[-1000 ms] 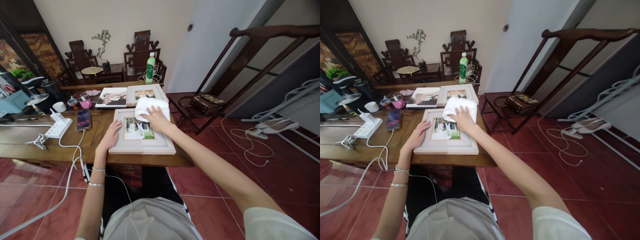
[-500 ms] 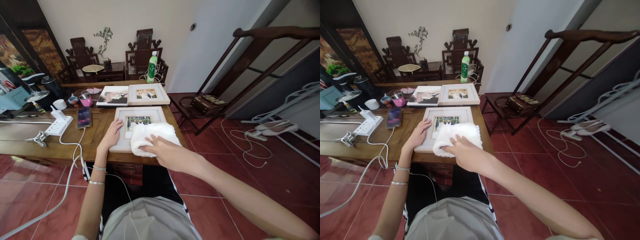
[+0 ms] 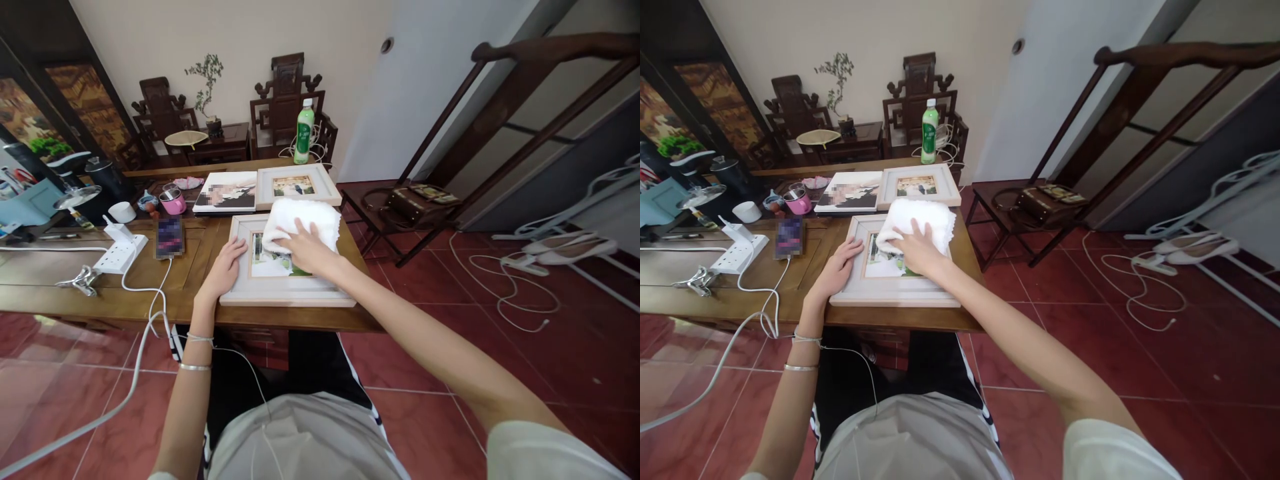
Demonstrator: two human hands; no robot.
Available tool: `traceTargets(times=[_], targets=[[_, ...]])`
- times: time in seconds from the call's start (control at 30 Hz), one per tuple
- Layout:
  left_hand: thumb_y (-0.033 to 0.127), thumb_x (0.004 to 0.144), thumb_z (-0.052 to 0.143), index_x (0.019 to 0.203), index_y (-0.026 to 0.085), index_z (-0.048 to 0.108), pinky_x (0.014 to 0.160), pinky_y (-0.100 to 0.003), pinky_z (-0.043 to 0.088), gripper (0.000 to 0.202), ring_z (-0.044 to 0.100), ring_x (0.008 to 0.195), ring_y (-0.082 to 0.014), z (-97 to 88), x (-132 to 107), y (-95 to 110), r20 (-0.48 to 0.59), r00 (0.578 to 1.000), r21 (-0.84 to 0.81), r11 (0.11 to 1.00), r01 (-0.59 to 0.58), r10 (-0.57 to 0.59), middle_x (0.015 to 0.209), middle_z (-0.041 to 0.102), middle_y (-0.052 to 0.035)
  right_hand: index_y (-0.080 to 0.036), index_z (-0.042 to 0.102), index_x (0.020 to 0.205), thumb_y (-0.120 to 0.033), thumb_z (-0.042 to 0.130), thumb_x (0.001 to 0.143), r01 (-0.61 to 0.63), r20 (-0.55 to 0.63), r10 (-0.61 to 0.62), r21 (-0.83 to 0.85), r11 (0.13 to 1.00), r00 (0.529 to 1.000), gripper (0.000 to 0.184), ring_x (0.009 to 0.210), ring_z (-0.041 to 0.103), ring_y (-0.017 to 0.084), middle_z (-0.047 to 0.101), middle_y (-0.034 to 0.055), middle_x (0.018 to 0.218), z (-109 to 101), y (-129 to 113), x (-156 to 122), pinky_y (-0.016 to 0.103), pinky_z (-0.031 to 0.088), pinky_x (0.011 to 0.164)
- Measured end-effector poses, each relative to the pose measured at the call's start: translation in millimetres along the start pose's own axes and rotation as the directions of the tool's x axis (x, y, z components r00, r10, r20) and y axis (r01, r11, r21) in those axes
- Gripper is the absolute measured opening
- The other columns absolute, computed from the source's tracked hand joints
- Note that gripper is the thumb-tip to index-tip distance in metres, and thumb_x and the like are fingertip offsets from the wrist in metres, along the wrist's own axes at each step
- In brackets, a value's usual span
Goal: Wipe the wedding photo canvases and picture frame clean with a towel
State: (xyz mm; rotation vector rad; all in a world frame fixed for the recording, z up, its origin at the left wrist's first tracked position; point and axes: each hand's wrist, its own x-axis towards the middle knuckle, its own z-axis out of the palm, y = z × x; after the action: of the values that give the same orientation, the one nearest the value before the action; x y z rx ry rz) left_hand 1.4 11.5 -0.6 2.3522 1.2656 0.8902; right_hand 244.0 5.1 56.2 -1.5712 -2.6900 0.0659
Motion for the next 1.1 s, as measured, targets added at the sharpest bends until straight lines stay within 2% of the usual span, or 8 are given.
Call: traceTargets(times=[0.2,0.33,0.43,0.57,0.7,0.8,0.93,1.1], targets=[[0.014,0.091,0.034,0.131,0.017,0.055,0.118,-0.048,0.023,0.046,0.031,0.142,-0.0219,0.6,-0.5,3.8,-0.001,1.000,-0.001,1.000,0.031,-0.031,0.143,0.050,-0.0095,-0.026,0.052,0.136,0.008,0.037,0.071,0.177,0.238,-0.209,0.152,0.973,0.948,0.076,0.133,0.039,0.038,0.060,0.0095,0.131,-34.5,-24.4,-68.5,0.057,0.038,0.100],[0.021,0.094,0.034,0.134,0.015,0.052,0.118,-0.047,0.022,0.044,0.030,0.142,-0.0235,1.0,0.3,2.1,0.023,1.000,0.053,0.998,0.020,-0.021,0.146,0.046,-0.0117,-0.029,0.054,0.135,0.008,0.040,0.070,0.228,0.242,-0.276,0.207,0.951,0.930,0.076,0.131,0.044,0.033,0.064,0.0075,0.126,-46.2,-35.7,-95.2,0.047,0.042,0.099],[0.026,0.095,0.036,0.134,0.013,0.051,0.118,-0.048,0.022,0.044,0.029,0.142,-0.0256,1.0,1.2,0.2,0.047,0.999,0.100,0.995,-0.002,-0.003,0.147,0.043,-0.0137,-0.028,0.049,0.139,0.004,0.041,0.073,0.205,0.161,-0.232,0.166,0.965,0.959,0.074,0.138,0.033,0.035,0.053,0.0058,0.141,-30.2,-36.3,-86.2,0.053,0.034,0.106],[0.024,0.095,0.033,0.136,0.013,0.049,0.117,-0.050,0.022,0.045,0.028,0.143,-0.0259,-0.1,2.1,-1.4,0.065,0.998,0.115,0.993,-0.020,0.013,0.149,0.041,-0.0142,-0.024,0.046,0.141,0.001,0.042,0.076,0.110,0.015,-0.112,0.061,0.992,0.994,0.070,0.142,0.021,0.036,0.033,0.0048,0.154,-3.7,-15.3,-43.8,0.058,0.023,0.111],[0.024,0.095,0.033,0.137,0.014,0.048,0.118,-0.049,0.022,0.045,0.028,0.143,-0.0255,-0.9,2.1,-2.3,0.072,0.997,0.118,0.993,-0.025,0.017,0.149,0.041,-0.0136,-0.019,0.041,0.144,0.000,0.041,0.078,-0.011,-0.118,0.008,-0.026,1.000,0.993,0.069,0.142,0.017,0.040,0.027,0.0080,0.157,4.6,15.8,6.8,0.061,0.022,0.110],[0.026,0.096,0.033,0.137,0.015,0.048,0.118,-0.050,0.021,0.045,0.028,0.143,-0.0250,-0.2,1.5,-2.9,0.070,0.997,0.113,0.993,-0.019,0.011,0.149,0.042,-0.0130,-0.017,0.045,0.142,0.001,0.040,0.078,-0.027,-0.124,0.019,-0.058,0.998,0.992,0.067,0.142,0.011,0.043,0.024,0.0078,0.157,7.2,21.7,27.9,0.066,0.018,0.109],[0.026,0.096,0.032,0.137,0.016,0.047,0.118,-0.050,0.021,0.045,0.028,0.143,-0.0243,2.2,0.8,-3.4,0.052,0.999,0.094,0.996,-0.008,0.003,0.148,0.042,-0.0122,-0.020,0.051,0.138,0.002,0.039,0.076,0.053,-0.022,-0.053,-0.032,0.998,0.998,0.066,0.142,0.011,0.046,0.026,0.0071,0.157,6.8,0.5,13.0,0.073,0.019,0.104],[0.026,0.096,0.032,0.136,0.012,0.049,0.118,-0.048,0.022,0.046,0.029,0.142,-0.0248,3.9,1.0,-2.3,0.040,0.999,0.091,0.996,0.001,-0.005,0.147,0.043,-0.0151,-0.026,0.056,0.133,0.004,0.038,0.074,0.226,0.183,-0.253,0.158,0.961,0.950,0.068,0.140,0.025,0.040,0.038,0.0043,0.151,-24.1,-30.1,-48.2,0.065,0.030,0.104]])
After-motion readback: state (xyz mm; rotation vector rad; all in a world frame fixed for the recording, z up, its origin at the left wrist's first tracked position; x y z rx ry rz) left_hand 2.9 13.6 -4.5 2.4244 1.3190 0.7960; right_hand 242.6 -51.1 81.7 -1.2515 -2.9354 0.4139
